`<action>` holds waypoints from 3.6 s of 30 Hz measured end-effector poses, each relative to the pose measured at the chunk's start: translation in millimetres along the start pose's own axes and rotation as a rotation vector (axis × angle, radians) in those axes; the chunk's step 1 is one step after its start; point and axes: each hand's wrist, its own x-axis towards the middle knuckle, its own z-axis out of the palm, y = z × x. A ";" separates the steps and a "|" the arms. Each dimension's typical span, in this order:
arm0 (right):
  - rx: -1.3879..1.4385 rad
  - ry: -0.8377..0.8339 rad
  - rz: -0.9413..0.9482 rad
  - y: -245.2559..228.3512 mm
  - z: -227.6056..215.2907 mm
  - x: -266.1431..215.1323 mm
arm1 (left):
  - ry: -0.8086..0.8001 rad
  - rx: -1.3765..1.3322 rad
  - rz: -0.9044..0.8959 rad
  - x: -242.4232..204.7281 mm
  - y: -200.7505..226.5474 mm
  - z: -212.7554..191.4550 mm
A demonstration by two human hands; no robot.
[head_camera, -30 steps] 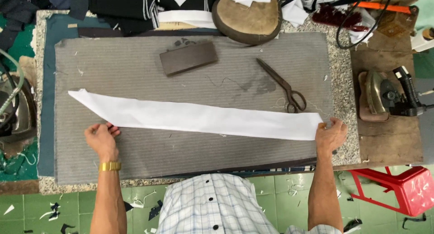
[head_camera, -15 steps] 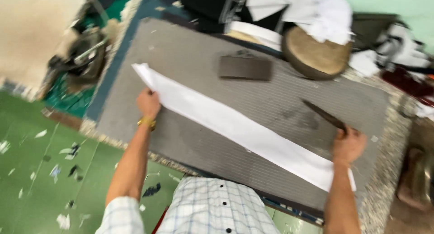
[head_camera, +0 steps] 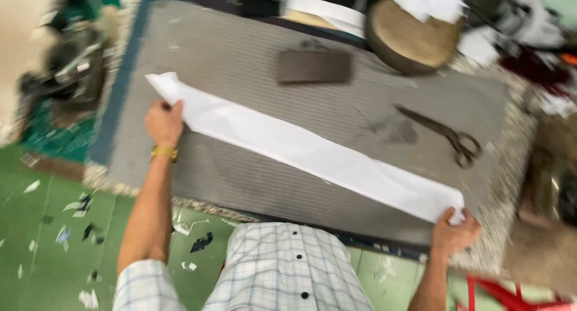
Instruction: The person irons a long white fabric strip on a workbench, then uses shears to trim the edges and cut the strip into smaller rectangular pieces. The person folds the fabric and places the cut pieces into a red basket.
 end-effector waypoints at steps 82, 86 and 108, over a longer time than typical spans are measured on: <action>1.223 -0.206 1.285 80.6 -11.0 40.8 | -0.042 -0.835 -0.325 -74.9 125.3 -35.7; 1.228 -0.181 1.222 78.1 -4.2 43.6 | 0.026 -0.790 -0.223 -80.5 125.5 -27.2; 0.923 -0.291 0.729 109.7 20.9 11.7 | -0.485 -0.545 1.347 -508.7 525.1 145.9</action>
